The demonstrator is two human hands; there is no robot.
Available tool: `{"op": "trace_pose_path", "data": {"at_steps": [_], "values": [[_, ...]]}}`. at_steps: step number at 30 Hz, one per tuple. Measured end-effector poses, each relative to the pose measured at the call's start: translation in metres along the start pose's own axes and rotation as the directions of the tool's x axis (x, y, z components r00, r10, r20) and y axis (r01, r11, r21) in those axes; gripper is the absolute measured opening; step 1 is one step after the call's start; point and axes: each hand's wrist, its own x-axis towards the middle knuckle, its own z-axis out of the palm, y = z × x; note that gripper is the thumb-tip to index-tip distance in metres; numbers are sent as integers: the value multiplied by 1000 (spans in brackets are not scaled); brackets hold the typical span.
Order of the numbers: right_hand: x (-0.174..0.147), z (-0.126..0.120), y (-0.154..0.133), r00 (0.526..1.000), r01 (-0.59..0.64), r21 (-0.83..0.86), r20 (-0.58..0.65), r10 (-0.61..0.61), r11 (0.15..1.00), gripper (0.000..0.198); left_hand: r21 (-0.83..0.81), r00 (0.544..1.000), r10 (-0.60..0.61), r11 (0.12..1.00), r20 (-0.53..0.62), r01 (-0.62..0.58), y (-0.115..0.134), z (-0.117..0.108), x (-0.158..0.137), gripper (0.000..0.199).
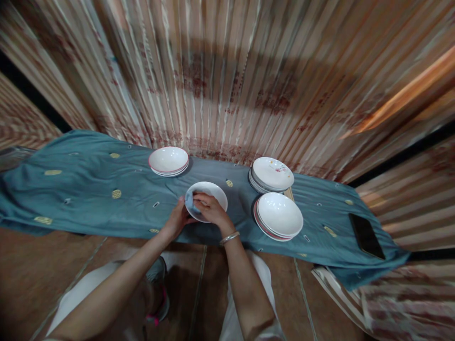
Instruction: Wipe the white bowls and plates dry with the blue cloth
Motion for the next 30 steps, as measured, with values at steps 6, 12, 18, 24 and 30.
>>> {"op": "trace_pose_path", "data": {"at_steps": [6,12,18,24,30], "values": [[-6,-11,-5,991,-28,-44,131,33,999,22,37,999,36,999,-5,-35,3,2,-2,54],[-13,-18,-8,986,-17,-223,159,53,975,22,21,999,34,999,-22,-33,4,4,-3,51],[-18,-22,-15,985,-22,-468,139,98,884,22,-1,1000,17,1000,-19,-17,4,2,-3,51],[-20,-16,-19,990,-64,-717,43,136,694,23,29,1000,16,999,-22,-16,6,4,-4,50],[-18,-6,-10,998,-60,-790,-41,45,610,24,24,999,15,1000,-45,-14,6,5,-4,52]]}}
